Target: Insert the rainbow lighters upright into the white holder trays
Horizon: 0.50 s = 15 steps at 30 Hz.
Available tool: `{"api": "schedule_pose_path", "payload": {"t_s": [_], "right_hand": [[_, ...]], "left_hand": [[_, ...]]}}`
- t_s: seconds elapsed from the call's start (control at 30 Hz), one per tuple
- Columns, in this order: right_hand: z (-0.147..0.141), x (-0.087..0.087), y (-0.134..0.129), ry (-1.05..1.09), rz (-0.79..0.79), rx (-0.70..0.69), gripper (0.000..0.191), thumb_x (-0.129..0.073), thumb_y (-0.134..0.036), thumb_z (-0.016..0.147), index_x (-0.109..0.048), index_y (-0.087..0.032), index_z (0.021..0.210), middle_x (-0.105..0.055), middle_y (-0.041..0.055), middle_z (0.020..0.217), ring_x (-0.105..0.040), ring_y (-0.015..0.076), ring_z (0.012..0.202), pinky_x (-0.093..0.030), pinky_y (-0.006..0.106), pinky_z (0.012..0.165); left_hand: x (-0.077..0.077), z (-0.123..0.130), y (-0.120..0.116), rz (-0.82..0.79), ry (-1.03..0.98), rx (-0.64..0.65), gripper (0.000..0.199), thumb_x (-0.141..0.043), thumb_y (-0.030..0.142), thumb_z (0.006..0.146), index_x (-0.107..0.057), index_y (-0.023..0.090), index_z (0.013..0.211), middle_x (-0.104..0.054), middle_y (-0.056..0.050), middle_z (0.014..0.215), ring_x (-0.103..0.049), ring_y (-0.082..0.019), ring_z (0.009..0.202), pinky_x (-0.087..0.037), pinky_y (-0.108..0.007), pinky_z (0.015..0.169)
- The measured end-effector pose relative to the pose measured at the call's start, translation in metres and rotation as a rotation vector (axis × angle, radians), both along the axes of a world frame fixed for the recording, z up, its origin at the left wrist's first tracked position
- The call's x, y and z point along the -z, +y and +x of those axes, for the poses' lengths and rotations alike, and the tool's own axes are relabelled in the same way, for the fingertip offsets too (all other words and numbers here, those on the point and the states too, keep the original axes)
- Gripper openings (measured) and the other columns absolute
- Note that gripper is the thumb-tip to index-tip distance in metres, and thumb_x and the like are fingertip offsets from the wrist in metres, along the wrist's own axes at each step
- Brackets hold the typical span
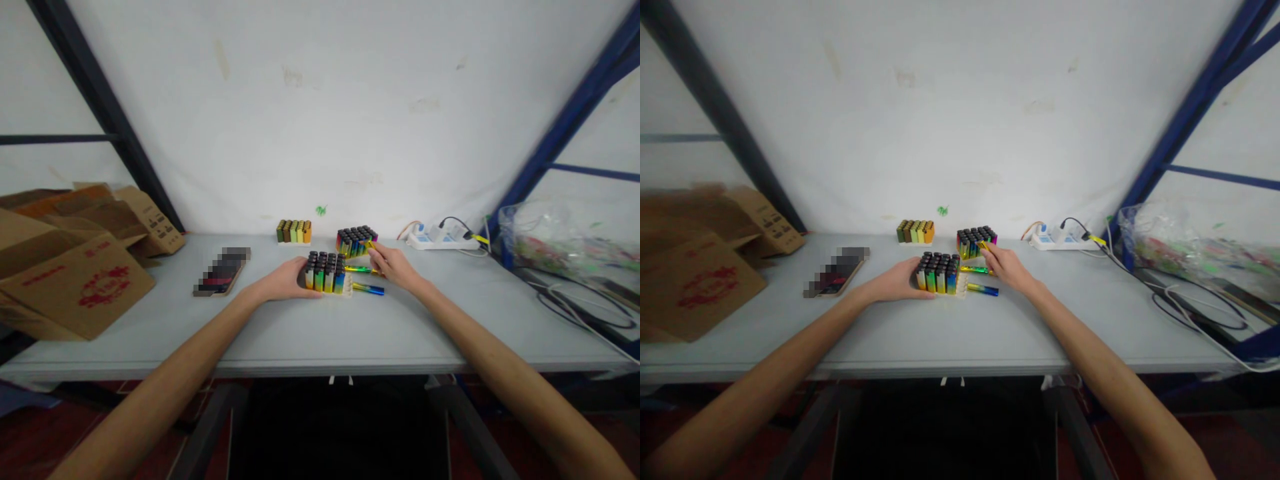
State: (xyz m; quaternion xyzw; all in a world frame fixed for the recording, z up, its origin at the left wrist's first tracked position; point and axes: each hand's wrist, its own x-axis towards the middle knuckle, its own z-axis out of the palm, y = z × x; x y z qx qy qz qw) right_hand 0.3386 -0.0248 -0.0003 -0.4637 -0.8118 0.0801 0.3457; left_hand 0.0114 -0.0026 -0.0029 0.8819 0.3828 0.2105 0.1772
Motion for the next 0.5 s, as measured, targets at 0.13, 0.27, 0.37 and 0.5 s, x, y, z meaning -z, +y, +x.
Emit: {"api": "schedule_pose_path", "payload": {"t_s": [0.13,0.27,0.37,0.5], "right_hand": [[-0.001,-0.007,-0.010,0.137,-0.032,0.036,0.060,-0.027,-0.062,0.106,-0.066,-0.017,0.112,-0.055,0.0009,0.066,-0.052,0.0181,0.063,-0.040,0.030,0.062],[-0.008,-0.009,-0.019,0.335,-0.131,-0.059,0.052,-0.047,-0.061,0.101,-0.061,-0.019,0.128,-0.051,-0.0028,0.067,-0.046,0.0150,0.059,-0.036,0.027,0.055],[-0.013,-0.012,-0.021,0.539,-0.164,-0.069,0.049,-0.068,-0.059,0.089,-0.061,-0.021,0.119,-0.046,-0.0064,0.065,-0.036,0.0111,0.053,-0.028,0.025,0.048],[-0.013,-0.013,-0.018,0.675,-0.233,-0.059,0.047,-0.075,-0.064,0.079,-0.063,-0.019,0.090,-0.041,-0.0071,0.060,-0.032,0.0096,0.051,-0.026,0.026,0.048]], "left_hand": [[-0.001,0.000,-0.001,-0.001,0.015,0.002,0.086,-0.081,0.073,0.065,-0.063,0.016,0.127,-0.069,-0.015,0.129,-0.065,-0.038,0.117,-0.050,-0.048,0.105],[-0.001,-0.001,0.000,0.001,0.023,0.006,0.087,-0.081,0.072,0.065,-0.064,0.015,0.128,-0.069,-0.015,0.130,-0.065,-0.039,0.117,-0.051,-0.049,0.104],[-0.001,-0.001,0.001,0.008,0.026,0.013,0.087,-0.081,0.071,0.066,-0.063,0.015,0.130,-0.068,-0.016,0.131,-0.065,-0.039,0.116,-0.050,-0.050,0.103],[0.001,-0.001,0.001,0.005,0.015,0.007,0.087,-0.082,0.070,0.065,-0.063,0.016,0.130,-0.069,-0.015,0.131,-0.065,-0.039,0.117,-0.051,-0.048,0.102]]}}
